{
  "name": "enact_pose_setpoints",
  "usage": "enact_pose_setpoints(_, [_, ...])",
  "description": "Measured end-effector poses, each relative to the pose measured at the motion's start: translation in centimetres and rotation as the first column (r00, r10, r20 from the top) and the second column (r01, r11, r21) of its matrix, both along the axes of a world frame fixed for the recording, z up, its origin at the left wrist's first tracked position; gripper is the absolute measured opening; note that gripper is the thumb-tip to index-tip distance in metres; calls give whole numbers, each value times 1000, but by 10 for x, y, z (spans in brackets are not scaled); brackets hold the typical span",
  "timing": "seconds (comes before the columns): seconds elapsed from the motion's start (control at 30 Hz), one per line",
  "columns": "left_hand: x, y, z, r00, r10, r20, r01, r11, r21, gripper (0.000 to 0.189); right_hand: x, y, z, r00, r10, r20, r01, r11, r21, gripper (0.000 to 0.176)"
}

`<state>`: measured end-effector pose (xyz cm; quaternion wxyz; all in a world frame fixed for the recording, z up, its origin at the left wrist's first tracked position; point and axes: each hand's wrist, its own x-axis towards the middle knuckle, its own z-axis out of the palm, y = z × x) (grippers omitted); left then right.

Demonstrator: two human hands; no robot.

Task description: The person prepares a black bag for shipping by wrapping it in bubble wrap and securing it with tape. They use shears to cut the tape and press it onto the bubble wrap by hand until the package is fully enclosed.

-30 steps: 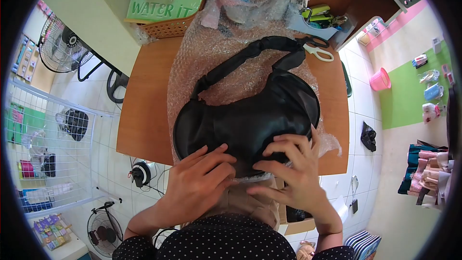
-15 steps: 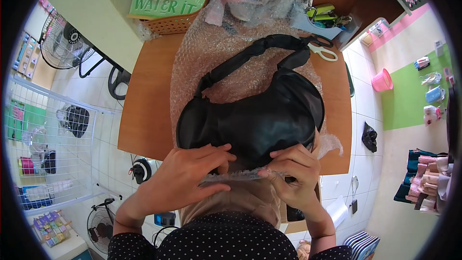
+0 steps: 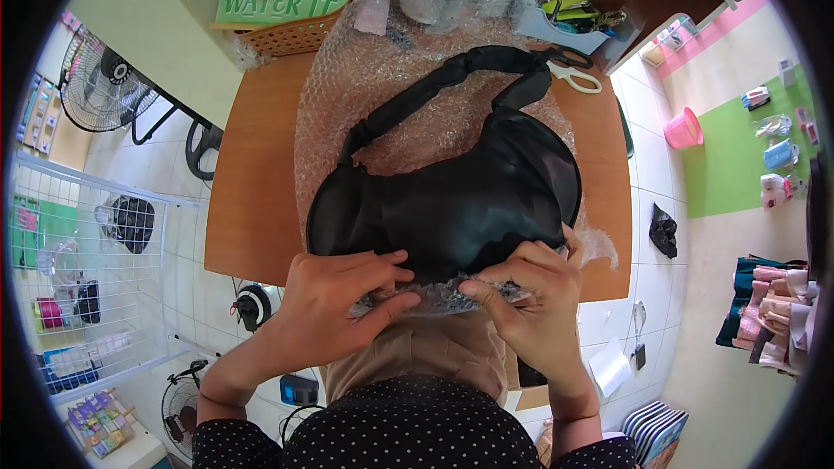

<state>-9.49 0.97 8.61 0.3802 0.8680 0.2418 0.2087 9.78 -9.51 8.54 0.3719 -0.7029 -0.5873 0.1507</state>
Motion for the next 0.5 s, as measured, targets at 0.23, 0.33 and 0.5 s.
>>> enact_pose_setpoints(0.23, [1, -2, -3, 998, 42, 43, -43, 999, 22, 15, -2, 2, -7, 985, -84, 150, 74, 994, 77, 17])
enact_pose_setpoints(0.33, [1, -3, -4, 998, 45, 32, -46, 999, 29, 16, -1, -1, -10, 988, -76, 135, 70, 996, 49, 22])
enact_pose_setpoints(0.5, [1, -2, -4, 999, 39, 11, -39, 999, 27, 17, 10, -1, -11, 984, 2, 180, -15, 998, 69, 26])
